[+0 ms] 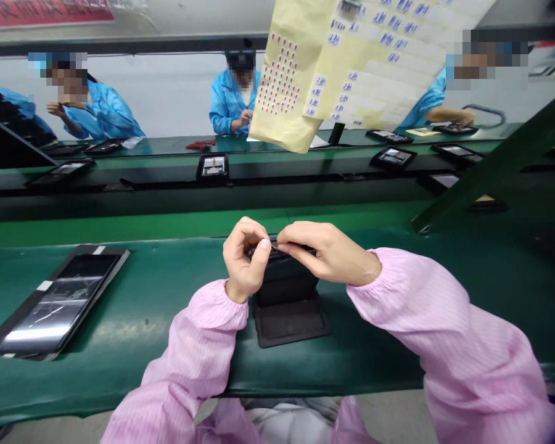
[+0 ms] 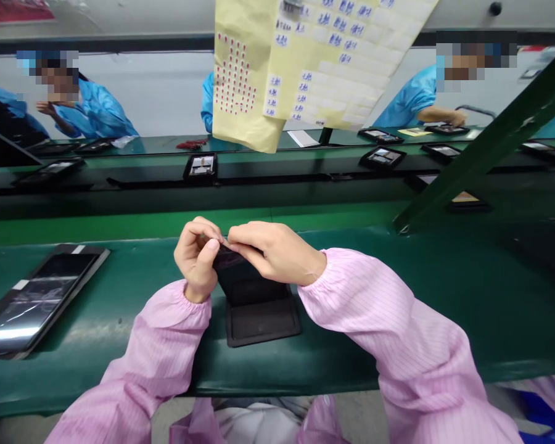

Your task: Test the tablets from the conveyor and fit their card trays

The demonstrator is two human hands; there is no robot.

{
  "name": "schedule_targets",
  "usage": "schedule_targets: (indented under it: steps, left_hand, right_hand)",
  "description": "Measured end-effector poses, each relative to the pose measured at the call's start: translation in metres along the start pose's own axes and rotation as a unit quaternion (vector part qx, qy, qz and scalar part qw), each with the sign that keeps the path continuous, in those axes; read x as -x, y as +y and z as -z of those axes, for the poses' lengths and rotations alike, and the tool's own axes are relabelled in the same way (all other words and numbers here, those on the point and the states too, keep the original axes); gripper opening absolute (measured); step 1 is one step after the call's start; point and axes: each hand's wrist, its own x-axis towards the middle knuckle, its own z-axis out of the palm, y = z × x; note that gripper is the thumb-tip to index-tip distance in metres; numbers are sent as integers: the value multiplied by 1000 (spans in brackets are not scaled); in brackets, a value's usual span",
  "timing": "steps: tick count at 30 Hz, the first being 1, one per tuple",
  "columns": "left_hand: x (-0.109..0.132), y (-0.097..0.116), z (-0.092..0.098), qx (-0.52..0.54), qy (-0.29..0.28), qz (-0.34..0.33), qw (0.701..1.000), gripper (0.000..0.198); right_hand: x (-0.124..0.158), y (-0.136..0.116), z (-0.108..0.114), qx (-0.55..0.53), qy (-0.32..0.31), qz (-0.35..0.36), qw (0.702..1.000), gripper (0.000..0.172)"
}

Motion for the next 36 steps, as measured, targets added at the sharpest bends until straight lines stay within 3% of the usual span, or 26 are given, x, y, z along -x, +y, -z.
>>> schedule_targets:
  steps: [7,12,15,17,19,23,27,30,33,36]
  left_hand:
    - [0,1,0,3,-7,16,1000,9]
    - [0,2,1,27,-3,53,998,11]
    - [-1,-2,2,81,-28,142,986,20]
    - [-2,-8,3,131,-61,229,963,30]
    - [-3,-17,5,199,-82,332,918,40]
    - [-5,-40,11,324,-74,493,804,49]
    - [-5,-55,15,345,-35,521,780,47]
    - [-3,-58,15,349,-28,525,776,49]
    - [-2,-55,14,354,-25,517,779,51]
    - [-2,-52,13,364,-17,509,780,53]
  right_hand:
    - [2,-3,0,-76,31,-53,995,17]
    - [-4,-6,0,-36,26,-51,998,12]
    - [-3,-1,8,-79,152,-110,979,12]
    - [10,9,10,-95,269,-187,940,14]
    - [36,23,3,-83,330,-264,902,16]
    - [106,49,-44,-41,305,-316,898,27]
    - [147,63,-90,55,359,-356,861,19]
    - [134,64,-104,71,381,-353,851,36]
    - [103,56,-112,-97,341,-312,881,44]
    - [80,46,-118,-210,319,-287,879,49]
